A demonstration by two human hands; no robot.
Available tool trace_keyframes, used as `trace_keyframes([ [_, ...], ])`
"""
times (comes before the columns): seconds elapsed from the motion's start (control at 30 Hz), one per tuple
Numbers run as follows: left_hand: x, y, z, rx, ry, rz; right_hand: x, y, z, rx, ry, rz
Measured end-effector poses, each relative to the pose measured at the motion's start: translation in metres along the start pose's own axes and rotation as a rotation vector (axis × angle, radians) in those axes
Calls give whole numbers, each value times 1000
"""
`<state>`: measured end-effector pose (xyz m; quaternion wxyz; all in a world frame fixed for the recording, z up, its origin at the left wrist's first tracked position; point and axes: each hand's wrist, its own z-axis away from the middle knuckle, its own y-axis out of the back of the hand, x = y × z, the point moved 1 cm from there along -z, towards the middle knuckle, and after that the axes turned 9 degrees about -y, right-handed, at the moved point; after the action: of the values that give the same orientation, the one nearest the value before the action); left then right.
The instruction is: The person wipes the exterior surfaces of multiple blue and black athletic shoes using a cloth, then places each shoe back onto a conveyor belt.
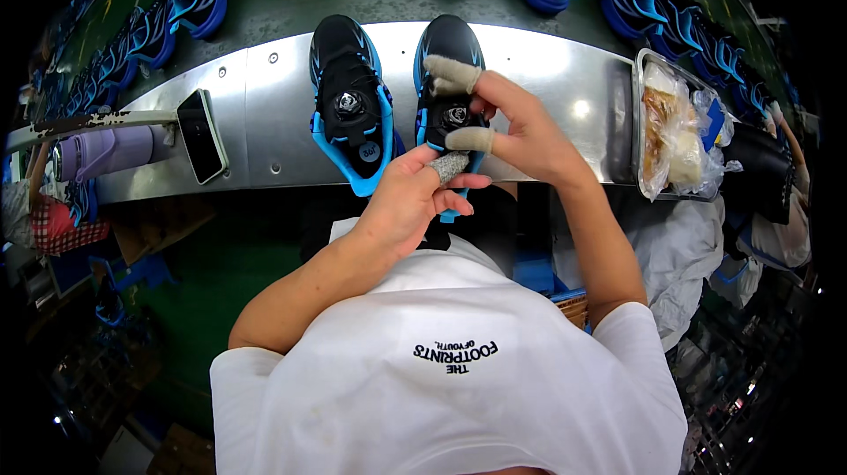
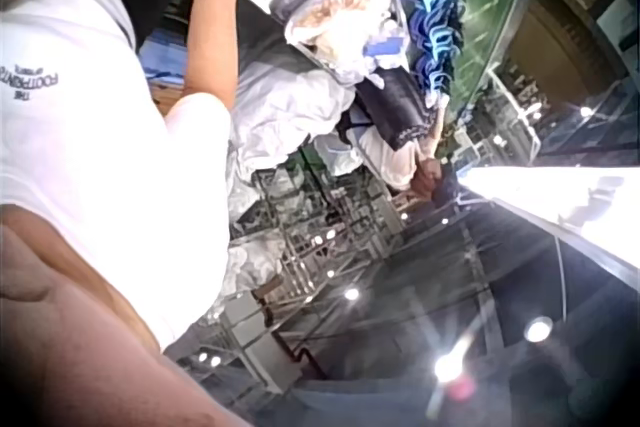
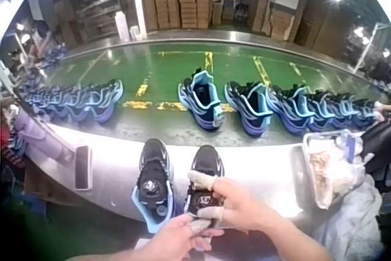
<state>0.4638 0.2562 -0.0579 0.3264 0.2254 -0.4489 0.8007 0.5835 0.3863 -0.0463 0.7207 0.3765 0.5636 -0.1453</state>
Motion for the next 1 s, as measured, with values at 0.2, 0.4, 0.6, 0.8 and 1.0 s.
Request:
trace_keyframes([
  [0.2, -3, 1, -2, -2, 8, 36, 13, -10, 5, 50, 115, 231],
  [0.4, -3, -1, 1, 10, 12, 55, 3, -4, 3, -105, -10, -86],
  [0.6, 7, -3, 5, 27, 14, 42, 10, -9, 3, 37, 15, 95],
  [0.8, 85, 14, 22, 167, -870, -1376, 32, 26, -1, 139, -172, -271],
  [1.0, 82, 78, -24, -132, -738, -1250, 29, 15, -3, 7, -159, -312],
])
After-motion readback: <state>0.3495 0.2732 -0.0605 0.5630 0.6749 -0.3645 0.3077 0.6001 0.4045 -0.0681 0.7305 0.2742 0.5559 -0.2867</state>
